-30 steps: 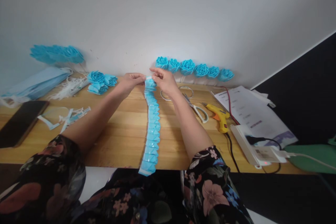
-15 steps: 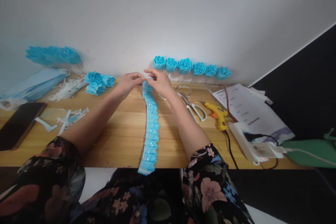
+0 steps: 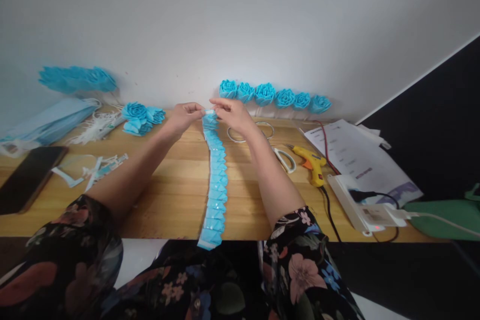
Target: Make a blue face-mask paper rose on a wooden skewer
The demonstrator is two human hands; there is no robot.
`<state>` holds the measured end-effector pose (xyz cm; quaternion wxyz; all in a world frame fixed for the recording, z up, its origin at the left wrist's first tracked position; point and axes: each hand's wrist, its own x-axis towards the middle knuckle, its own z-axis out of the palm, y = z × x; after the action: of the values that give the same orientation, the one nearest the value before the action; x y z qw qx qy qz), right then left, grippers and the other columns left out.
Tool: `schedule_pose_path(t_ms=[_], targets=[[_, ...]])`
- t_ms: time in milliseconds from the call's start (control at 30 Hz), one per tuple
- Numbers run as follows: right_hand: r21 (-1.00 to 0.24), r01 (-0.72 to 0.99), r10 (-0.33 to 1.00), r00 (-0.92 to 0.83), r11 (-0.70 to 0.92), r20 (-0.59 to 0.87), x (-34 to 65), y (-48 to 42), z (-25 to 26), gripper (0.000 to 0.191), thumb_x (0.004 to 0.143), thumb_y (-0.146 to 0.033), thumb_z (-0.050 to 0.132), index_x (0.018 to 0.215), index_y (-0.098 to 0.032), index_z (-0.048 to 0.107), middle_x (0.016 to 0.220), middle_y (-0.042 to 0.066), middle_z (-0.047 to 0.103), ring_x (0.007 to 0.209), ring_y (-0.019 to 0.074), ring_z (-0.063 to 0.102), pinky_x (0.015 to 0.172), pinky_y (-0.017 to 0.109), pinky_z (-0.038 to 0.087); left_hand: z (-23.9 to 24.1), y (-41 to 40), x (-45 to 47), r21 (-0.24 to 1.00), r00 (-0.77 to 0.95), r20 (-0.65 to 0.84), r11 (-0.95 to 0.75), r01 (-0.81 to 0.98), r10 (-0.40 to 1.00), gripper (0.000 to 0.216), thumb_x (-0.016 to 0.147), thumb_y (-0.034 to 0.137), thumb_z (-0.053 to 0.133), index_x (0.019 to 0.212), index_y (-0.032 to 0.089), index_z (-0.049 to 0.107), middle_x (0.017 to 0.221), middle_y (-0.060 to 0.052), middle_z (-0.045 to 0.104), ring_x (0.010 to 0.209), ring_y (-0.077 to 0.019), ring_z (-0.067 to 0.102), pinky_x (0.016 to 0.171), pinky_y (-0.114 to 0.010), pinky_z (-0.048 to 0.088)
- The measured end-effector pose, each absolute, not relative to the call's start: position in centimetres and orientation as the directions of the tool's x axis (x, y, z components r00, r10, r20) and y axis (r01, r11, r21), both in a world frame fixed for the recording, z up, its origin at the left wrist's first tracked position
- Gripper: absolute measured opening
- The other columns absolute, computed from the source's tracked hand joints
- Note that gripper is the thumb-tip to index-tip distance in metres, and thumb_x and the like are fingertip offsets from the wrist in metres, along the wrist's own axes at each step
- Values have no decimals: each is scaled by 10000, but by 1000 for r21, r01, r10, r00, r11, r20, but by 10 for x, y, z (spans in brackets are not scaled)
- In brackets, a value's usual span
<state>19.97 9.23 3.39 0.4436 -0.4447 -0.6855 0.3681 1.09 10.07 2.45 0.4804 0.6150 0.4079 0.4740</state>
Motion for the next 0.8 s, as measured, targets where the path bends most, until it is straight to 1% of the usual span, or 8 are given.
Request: schedule_pose_path(t_ms=[100,200,267,400,533,633,700,800], targets=[[-865,339,926,-213,370,313,198,91,35,443,783,-312,681,1182,-134,756,884,37,707,786,156,613,751,307,531,23,101,12,971,231,213,-231,54,949,175,679,320,717,663,153,664,663,1,646,665,-123,538,672,-247,437],[-836,385,920,-184,391,345,194,92,32,409,769,-255,647,1138,-123,765,764,8,643,695,133,551,670,282,474,22,100,13,970,255,224,-242,41,941,183,699,330,717,688,152,674,687,-4,657,672,-123,552,683,-249,447],[-834,388,920,-170,393,354,192,93,31,391,766,-235,625,1114,-130,768,736,2,626,674,129,532,648,278,456,21,101,12,971,260,222,-237,30,940,172,706,319,717,692,153,675,686,-8,659,675,-126,569,695,-254,459],[-834,395,923,-166,385,348,194,95,29,404,743,-221,629,1112,-145,773,778,14,665,695,137,556,672,284,472,20,103,9,972,255,208,-228,52,944,142,708,288,717,685,156,672,688,-15,665,685,-136,589,713,-264,474],[-856,381,936,-183,348,300,199,93,32,443,733,-203,629,1148,-142,771,882,47,725,760,161,614,732,311,509,20,105,7,971,235,201,-225,78,951,118,705,265,708,676,157,672,690,-15,672,684,-136,585,712,-262,472],[-861,372,935,-212,347,286,202,91,36,452,755,-226,647,1182,-138,763,961,65,742,827,177,636,790,329,515,21,105,8,970,230,202,-226,85,952,113,706,258,699,666,159,662,681,-14,667,682,-138,583,705,-260,471],[-850,382,929,-222,363,297,201,89,37,461,769,-261,664,1201,-129,757,948,59,732,811,169,617,778,319,502,22,104,9,969,237,210,-234,76,949,119,714,264,695,678,158,656,688,-13,664,686,-138,587,708,-260,472],[-831,413,927,-204,373,315,196,89,35,452,769,-264,660,1184,-111,755,824,24,684,709,140,548,694,290,459,22,102,11,965,266,233,-256,53,935,154,742,300,686,709,153,653,700,-9,655,696,-135,589,718,-258,470]])
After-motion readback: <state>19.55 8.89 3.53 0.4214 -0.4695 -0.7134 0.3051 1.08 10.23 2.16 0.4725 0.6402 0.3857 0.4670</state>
